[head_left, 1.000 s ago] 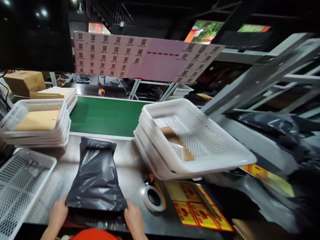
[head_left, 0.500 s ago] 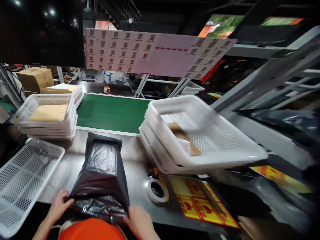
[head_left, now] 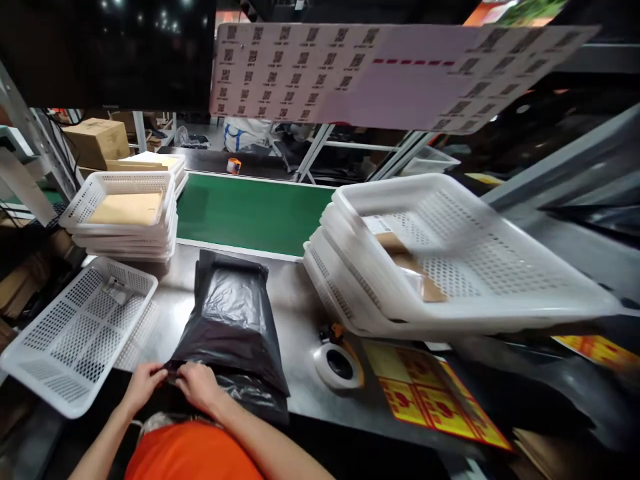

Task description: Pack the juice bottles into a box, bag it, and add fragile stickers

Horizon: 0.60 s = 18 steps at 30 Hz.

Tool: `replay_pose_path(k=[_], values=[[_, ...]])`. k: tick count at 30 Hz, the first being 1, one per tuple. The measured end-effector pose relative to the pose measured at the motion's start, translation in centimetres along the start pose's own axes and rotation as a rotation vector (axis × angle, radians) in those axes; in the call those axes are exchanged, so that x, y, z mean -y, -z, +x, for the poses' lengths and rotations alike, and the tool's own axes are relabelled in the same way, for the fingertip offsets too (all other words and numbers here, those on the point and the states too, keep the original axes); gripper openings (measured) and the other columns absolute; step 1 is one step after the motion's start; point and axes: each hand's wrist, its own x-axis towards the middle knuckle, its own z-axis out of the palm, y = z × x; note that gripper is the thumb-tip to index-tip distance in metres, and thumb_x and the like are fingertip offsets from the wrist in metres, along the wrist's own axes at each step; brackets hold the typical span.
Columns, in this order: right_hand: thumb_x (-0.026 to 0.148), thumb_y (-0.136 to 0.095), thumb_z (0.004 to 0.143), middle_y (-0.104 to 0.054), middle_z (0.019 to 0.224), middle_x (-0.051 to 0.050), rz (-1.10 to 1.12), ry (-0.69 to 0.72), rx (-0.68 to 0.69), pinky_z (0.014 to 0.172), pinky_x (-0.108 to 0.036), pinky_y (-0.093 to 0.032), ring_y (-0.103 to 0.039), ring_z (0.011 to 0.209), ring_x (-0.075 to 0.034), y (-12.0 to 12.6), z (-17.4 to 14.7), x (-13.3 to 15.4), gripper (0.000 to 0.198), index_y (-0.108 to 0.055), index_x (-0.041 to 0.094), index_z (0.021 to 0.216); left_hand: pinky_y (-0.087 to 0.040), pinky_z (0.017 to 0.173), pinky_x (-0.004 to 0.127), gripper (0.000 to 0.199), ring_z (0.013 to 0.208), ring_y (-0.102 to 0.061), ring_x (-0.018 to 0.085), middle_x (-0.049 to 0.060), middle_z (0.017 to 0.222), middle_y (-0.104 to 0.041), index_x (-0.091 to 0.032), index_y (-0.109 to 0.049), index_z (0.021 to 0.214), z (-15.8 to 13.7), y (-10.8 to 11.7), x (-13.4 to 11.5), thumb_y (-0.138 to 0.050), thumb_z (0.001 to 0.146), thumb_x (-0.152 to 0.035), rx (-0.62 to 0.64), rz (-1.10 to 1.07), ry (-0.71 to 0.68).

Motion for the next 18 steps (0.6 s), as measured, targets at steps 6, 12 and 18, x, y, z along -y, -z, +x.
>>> replay_pose_path(k=[6,12,18], values=[[0.029,-0.061,0.101,-0.08,0.117,-0.009,0.047,0.096,-0.094,0.09,-0.031,-0.055,-0.074,0.106,-0.024,-1.7,1.5,0.6,0.031,-0.08,0.026,0.125,-0.054,0.077,0.039,0.044,0.079,-0.066,0.026,0.006,0.08,-0.076,-0.017,-0.084,0.087,-0.2,-0.1,1.0,-0.072,0.082,-0.058,0.148,-0.089,0.008],[0.025,-0.066,0.099,-0.078,0.109,-0.008,0.115,0.025,-0.192,0.085,-0.031,-0.056,-0.072,0.097,-0.023,-4.3,2.3,1.2,0.022,-0.083,0.024,0.113,-0.054,0.082,0.04,0.042,0.084,-0.067,0.028,0.007,0.083,-0.078,-0.016,-0.085,0.09,-0.2,-0.4,1.3,-0.068,0.083,-0.054,0.186,-0.091,-0.01],[0.024,-0.078,0.094,-0.08,0.113,-0.002,0.162,-0.02,-0.112,0.094,-0.026,-0.056,-0.073,0.106,-0.017,-4.7,-1.8,-0.6,0.009,-0.083,0.027,0.101,-0.061,0.091,0.046,0.059,0.089,-0.075,0.032,0.01,0.089,-0.084,-0.018,-0.087,0.098,0.8,0.6,2.4,-0.073,0.078,-0.071,0.242,-0.083,0.051]])
